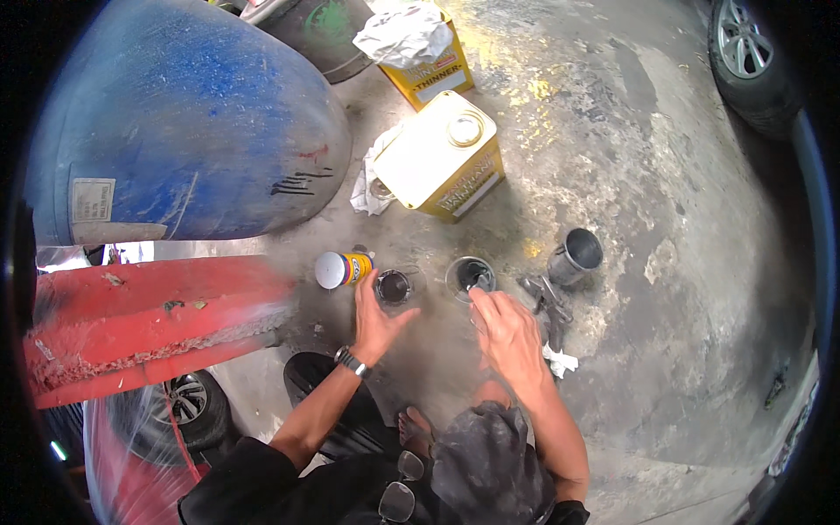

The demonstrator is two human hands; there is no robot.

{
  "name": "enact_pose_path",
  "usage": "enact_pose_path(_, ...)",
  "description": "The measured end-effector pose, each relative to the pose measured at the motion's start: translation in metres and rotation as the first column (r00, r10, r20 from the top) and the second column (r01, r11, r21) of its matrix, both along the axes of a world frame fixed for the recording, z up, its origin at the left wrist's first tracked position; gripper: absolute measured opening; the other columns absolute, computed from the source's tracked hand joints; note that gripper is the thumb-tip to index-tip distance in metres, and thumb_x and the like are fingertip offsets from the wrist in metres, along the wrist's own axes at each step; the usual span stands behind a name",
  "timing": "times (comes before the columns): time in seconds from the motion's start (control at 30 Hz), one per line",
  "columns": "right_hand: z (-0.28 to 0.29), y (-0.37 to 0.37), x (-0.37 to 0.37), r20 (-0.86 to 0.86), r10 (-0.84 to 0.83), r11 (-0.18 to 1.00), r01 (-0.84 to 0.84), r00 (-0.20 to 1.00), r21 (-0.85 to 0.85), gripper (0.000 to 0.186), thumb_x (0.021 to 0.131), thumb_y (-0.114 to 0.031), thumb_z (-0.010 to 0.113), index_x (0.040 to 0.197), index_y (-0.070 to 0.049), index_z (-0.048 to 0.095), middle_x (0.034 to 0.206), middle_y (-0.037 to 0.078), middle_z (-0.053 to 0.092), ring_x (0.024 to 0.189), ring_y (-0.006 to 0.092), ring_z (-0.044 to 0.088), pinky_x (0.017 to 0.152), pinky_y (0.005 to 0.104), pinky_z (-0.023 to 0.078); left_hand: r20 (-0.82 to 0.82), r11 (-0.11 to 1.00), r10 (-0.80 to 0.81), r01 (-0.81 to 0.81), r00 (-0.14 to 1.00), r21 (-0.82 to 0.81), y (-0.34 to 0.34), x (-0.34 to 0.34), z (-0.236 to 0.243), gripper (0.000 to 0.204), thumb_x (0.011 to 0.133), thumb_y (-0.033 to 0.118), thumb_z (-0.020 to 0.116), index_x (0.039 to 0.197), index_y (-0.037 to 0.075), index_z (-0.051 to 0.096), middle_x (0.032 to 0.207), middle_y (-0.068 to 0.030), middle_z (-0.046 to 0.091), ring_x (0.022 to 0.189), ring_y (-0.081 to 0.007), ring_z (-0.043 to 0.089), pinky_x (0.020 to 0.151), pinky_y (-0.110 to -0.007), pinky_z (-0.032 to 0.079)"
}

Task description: The person mixes liquid in a container with a stirring stick, wipes the stick with a cloth, and then rubs their hand across a masked-off car hood while holding a spray gun.

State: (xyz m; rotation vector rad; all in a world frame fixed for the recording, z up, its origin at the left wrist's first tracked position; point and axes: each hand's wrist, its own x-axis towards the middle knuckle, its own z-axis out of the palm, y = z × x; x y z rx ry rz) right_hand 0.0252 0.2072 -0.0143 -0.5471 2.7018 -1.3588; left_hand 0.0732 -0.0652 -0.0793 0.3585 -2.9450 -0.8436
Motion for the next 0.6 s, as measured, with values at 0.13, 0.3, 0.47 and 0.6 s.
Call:
enact_pose_path(0.13,-0.005,-0.003,-0.005,-0.019,0.068,0.998,-0.068,0.998,-0.011,0.035,0.084,-0.001,0.067,0.119,-0.005,0.063,0.098,0.015,0.067,0.090,0.0384,0.066,0.078,0.0463,0.054,-0.137,0.996,-0.086,0.083,0.987,-0.029,-0.011,-0.038,0.031,0.089,0.069,0.027,0.093,0.141,0.002,0.046,0.129,-0.0202,0.057,0.119,-0.0354,0.055,0.103,-0.046,0.043)
enact_pose_path(0.3,-0.007,-0.003,-0.005,0.096,0.179,0.983,-0.174,0.979,-0.058,0.038,0.084,-0.001,0.067,0.121,-0.005,0.062,0.103,0.015,0.067,0.093,0.0388,0.066,0.084,0.0469,0.055,-0.148,0.986,-0.104,0.082,0.983,-0.149,-0.072,-0.143,-0.025,0.058,0.080,0.025,0.079,0.131,0.008,0.057,0.117,-0.0143,0.063,0.110,-0.0365,0.056,0.094,-0.047,0.043)
enact_pose_path(0.47,0.001,-0.003,-0.012,0.037,0.117,0.992,-0.118,0.992,0.038,0.037,0.085,-0.004,0.069,0.121,-0.006,0.062,0.103,0.014,0.068,0.096,0.0381,0.067,0.094,0.0512,0.053,0.071,0.981,0.110,-0.097,0.991,-0.166,-0.113,-0.203,-0.062,0.039,0.085,0.024,0.074,0.121,0.011,0.066,0.113,-0.0185,0.066,0.110,-0.0370,0.060,0.091,-0.048,0.048)
enact_pose_path(0.6,-0.008,-0.004,-0.008,0.045,0.138,0.990,-0.138,0.989,0.001,0.039,0.083,-0.004,0.070,0.122,-0.006,0.062,0.104,0.014,0.068,0.098,0.0380,0.067,0.096,0.0506,0.053,-0.076,0.919,-0.043,0.009,0.996,-0.395,-0.095,-0.210,-0.066,0.047,0.083,0.033,0.077,0.119,0.006,0.065,0.108,-0.0184,0.067,0.104,-0.0372,0.064,0.086,-0.050,0.051)
